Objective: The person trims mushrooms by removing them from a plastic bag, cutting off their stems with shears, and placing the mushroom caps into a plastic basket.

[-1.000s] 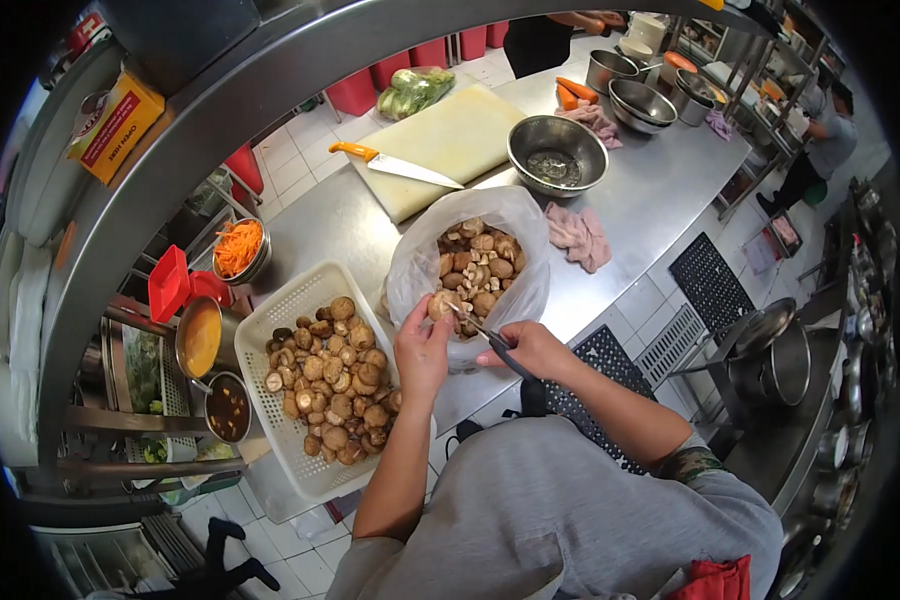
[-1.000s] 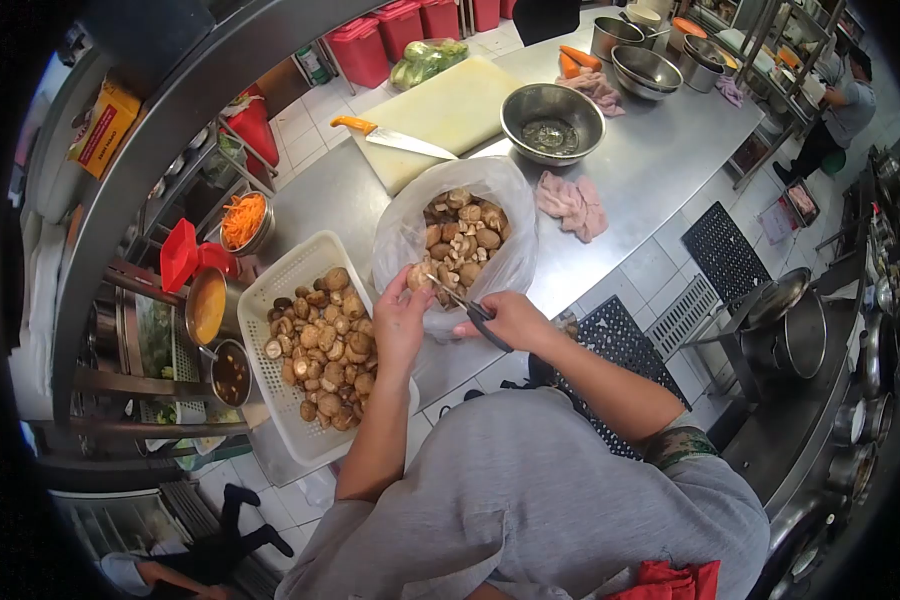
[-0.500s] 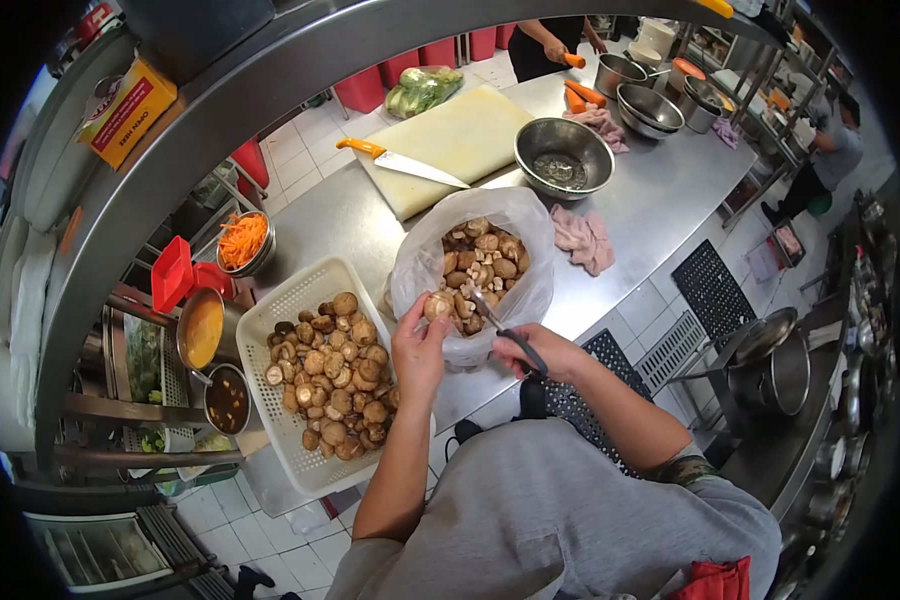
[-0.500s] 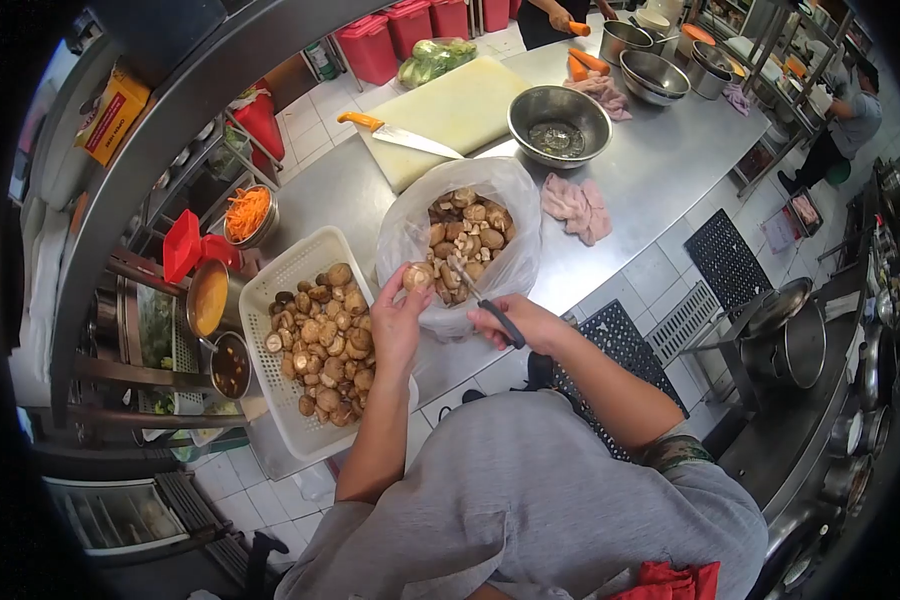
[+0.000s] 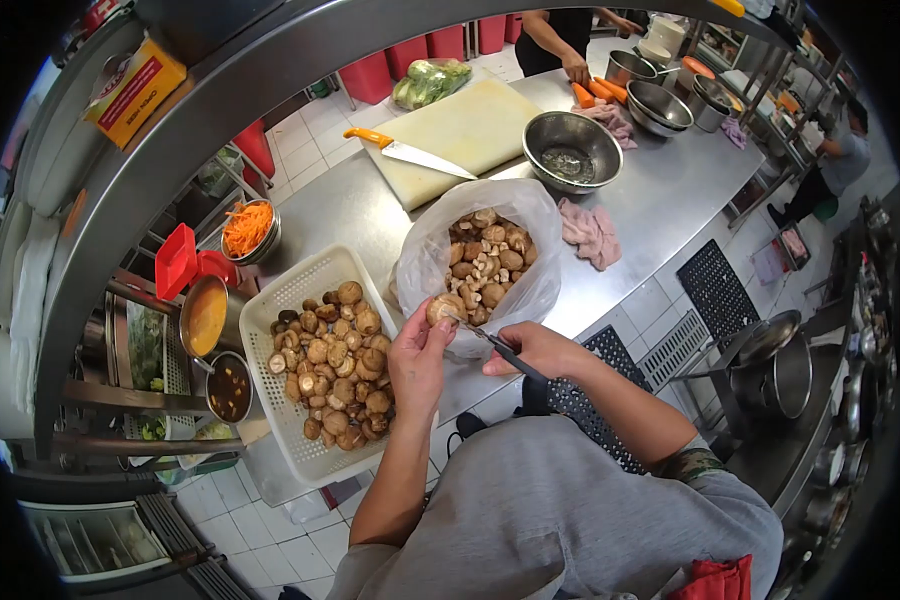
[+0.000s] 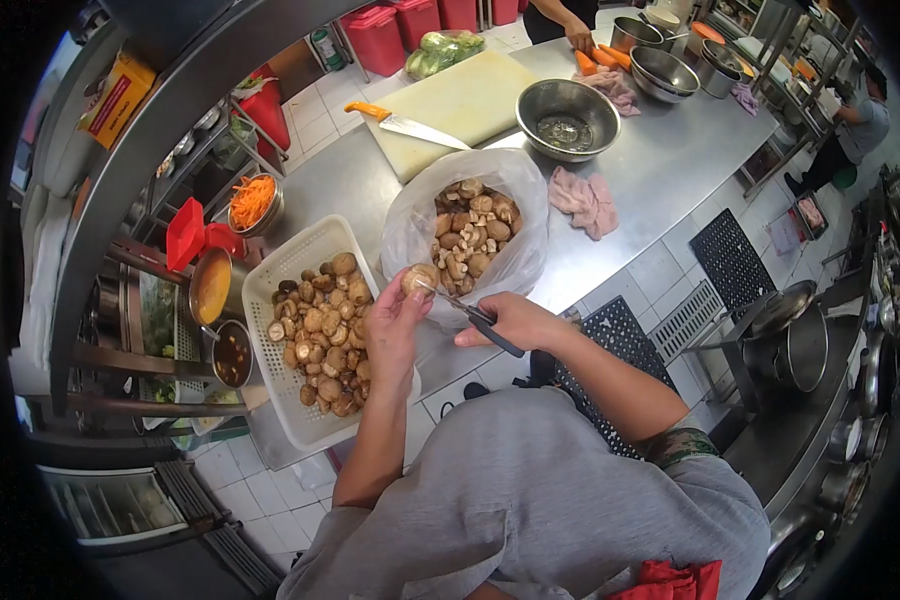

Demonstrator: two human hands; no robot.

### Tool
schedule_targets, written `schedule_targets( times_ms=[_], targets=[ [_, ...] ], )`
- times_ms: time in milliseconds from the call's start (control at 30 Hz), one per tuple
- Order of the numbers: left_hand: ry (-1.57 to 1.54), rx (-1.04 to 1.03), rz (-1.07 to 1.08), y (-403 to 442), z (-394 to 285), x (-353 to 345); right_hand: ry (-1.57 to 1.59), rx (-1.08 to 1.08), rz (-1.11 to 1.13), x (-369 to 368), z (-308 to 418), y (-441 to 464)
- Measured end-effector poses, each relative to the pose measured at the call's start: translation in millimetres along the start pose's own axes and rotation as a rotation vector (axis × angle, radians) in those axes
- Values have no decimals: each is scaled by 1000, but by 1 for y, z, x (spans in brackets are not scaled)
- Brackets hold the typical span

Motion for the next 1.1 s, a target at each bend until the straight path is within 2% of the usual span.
schedule_targets(
  times_ms=[200,300,400,500,600,667,733,800,900,1000,1100],
  targets=[
    [-77,35,-53,-4,-8,24,-97,-30,-61,-9,19,-3],
    [-134,31,-71,-4,-9,42,-145,-27,9,-18,8,0],
    [-66,-124,-302,7,-26,96,-39,-33,94,-18,4,-13],
    [446,-385,-466,18,-42,146,159,-133,73,-6,-19,-22],
    [974,-894,-461,13,-71,103,256,-159,-6,3,-18,-25],
    [498,-385,-180,31,-42,56,262,-158,-48,9,-19,-23],
    [660,-346,74,42,-18,-1,276,-143,-76,10,-19,-22],
    [1012,-599,103,62,26,-34,250,-123,-96,12,-16,-23],
    [1219,-435,87,77,40,-52,123,-90,-185,21,-17,-30],
    [1012,-398,28,80,40,-42,-40,-75,-399,30,-39,-38],
    [691,-131,72,89,45,-17,-345,-36,-528,36,-11,-54]
  ],
)
Point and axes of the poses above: each hand's wrist, its own y-axis towards the middle knuckle, its own x-axis out of the back of the hand, z = x × y, the point moved 7 cm from there along y, towards the middle knuckle, and after that the axes turned 11 degrees about -z, right-handed, at the moved point
